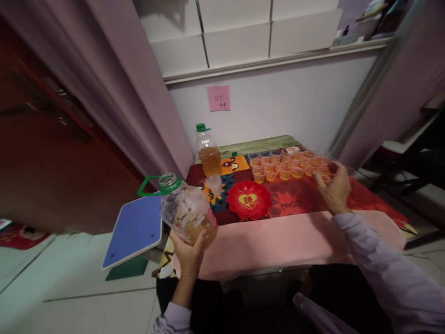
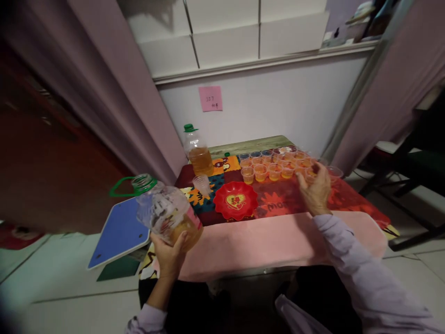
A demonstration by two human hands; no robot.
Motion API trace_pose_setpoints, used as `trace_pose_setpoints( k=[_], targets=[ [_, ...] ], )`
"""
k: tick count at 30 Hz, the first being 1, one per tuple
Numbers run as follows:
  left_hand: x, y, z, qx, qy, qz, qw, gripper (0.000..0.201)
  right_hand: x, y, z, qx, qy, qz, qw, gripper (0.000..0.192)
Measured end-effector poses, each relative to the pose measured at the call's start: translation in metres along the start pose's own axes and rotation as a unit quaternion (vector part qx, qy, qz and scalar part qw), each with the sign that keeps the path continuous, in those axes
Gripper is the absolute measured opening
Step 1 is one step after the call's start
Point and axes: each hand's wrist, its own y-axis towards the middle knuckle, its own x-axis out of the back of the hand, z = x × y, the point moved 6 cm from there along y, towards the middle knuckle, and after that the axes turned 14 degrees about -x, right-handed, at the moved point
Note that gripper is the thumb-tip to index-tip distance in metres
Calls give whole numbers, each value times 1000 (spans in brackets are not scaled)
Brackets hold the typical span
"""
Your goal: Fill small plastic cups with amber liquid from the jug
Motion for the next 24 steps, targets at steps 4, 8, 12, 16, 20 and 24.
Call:
trace_pose_setpoints(
  k=[4, 8, 12, 16, 20, 24],
  targets=[
    [-1, -2, 2, 15, -9, 16, 1000, 95, -38, -59, 110, 209, 139, 218, 943, 29],
    [0, -3, 3, 28, 3, 19, 999, 101, -100, -127, 196, 312, 108, 360, 873, 19],
    [0, -5, 4, 32, 6, 19, 999, 104, -166, -175, 238, 357, -31, 426, 831, 31],
    [2, -5, 5, 42, 21, 25, 999, 107, -208, -194, 250, 352, -113, 453, 812, 38],
    [4, -5, 4, 41, 29, 23, 998, 109, -227, -195, 248, 340, -134, 458, 810, 29],
    [3, -6, 6, 45, 27, 20, 998, 115, -233, -191, 243, 334, -122, 456, 816, 25]
  ],
)
